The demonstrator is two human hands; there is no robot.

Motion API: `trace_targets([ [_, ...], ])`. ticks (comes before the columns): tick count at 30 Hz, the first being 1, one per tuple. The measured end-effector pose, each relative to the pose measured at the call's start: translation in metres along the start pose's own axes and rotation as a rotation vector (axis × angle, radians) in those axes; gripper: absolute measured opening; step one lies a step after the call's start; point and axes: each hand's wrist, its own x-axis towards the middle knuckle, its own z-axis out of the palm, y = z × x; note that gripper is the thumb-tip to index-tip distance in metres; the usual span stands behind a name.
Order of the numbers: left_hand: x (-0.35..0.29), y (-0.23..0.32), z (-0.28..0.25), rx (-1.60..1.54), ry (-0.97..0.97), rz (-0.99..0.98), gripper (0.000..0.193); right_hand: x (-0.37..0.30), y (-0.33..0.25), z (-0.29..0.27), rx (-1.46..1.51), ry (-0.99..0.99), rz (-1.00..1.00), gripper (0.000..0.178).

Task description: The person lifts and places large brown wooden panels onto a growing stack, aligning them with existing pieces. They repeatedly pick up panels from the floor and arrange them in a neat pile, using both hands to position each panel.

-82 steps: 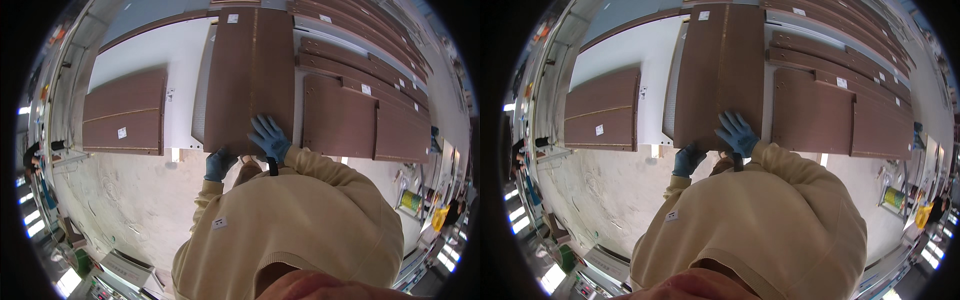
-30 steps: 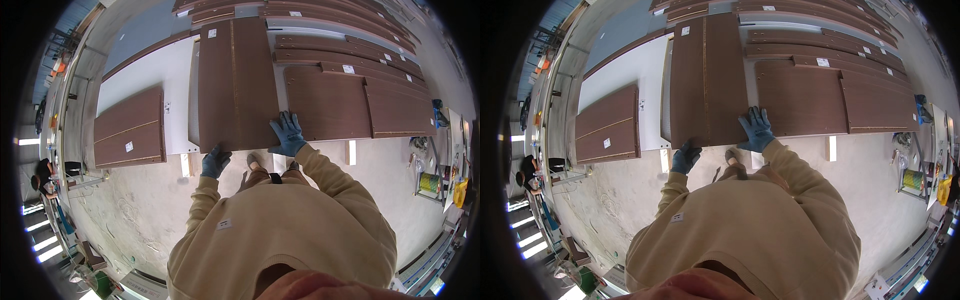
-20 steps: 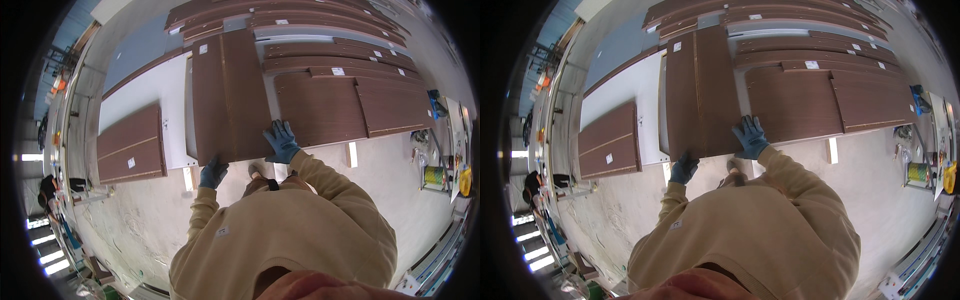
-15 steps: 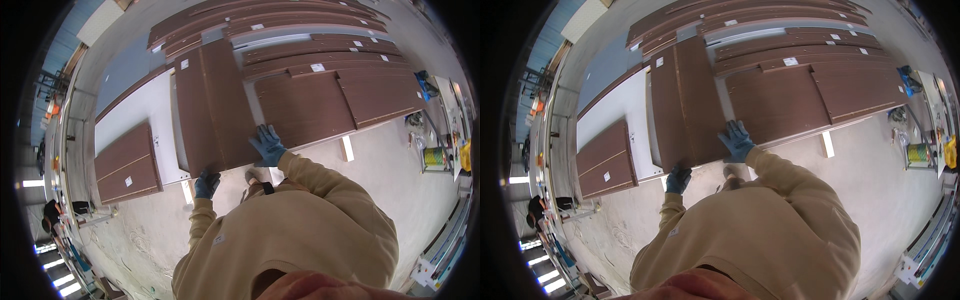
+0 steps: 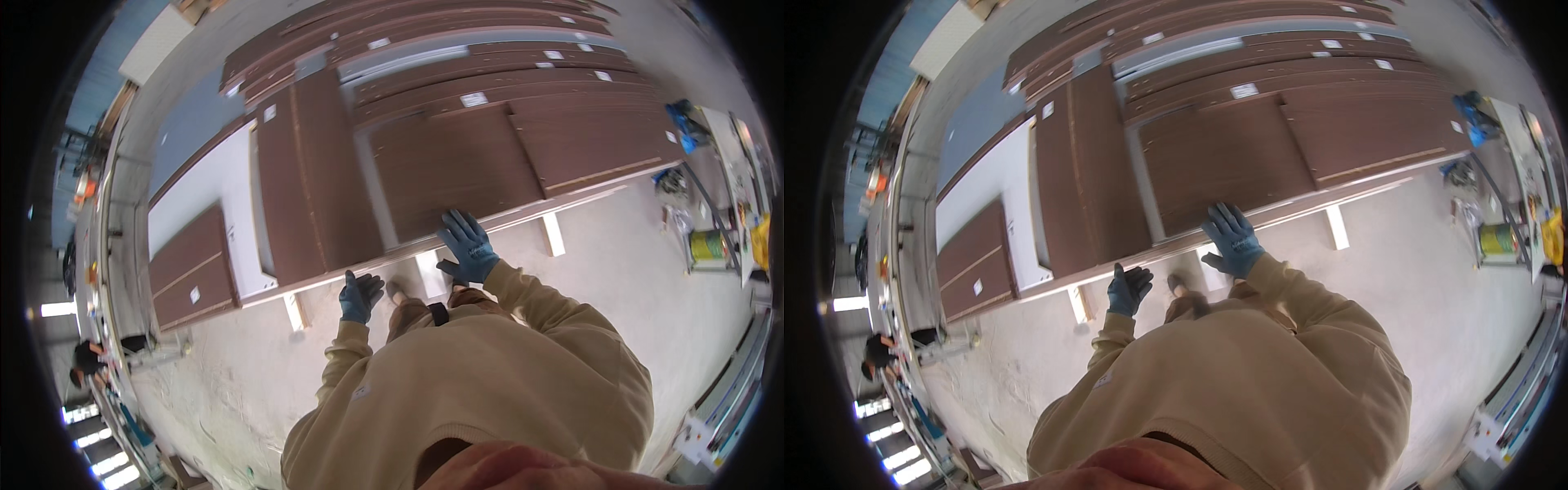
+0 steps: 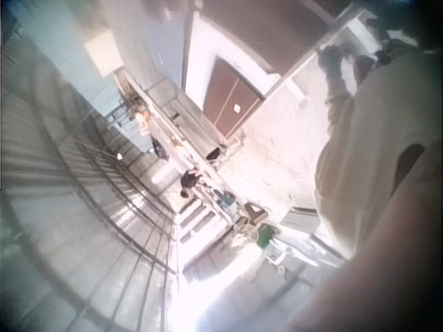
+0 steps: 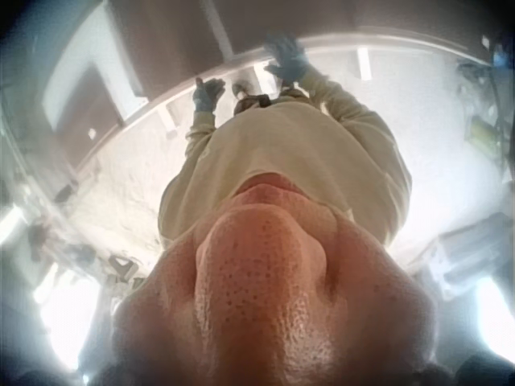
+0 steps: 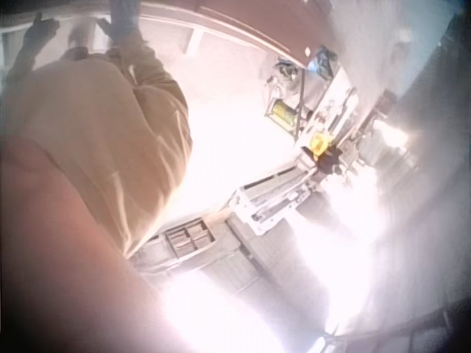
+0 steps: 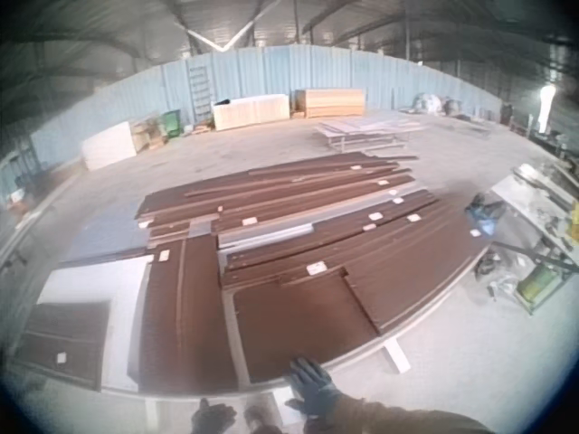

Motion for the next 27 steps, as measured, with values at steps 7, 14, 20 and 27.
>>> trace_targets([
  [7,-0.003,-0.015,0.072,0.27,-0.198,-0.012,0.059,-0.103,0.013,-0.038,-0.117,-0.019,0.342,0.08],
  [14,0.0,-0.031,0.115,0.653,-0.381,0.045,0.052,-0.185,-0.021,-0.018,-0.146,0.063,0.791,0.072],
  [20,-0.021,-0.06,0.151,0.723,-0.384,0.055,0.048,-0.24,-0.001,-0.024,-0.096,-0.096,0.911,0.072],
  [27,-0.052,-0.142,0.261,0.766,-0.441,0.115,0.039,-0.306,0.119,-0.089,-0.032,-0.028,0.893,0.072],
])
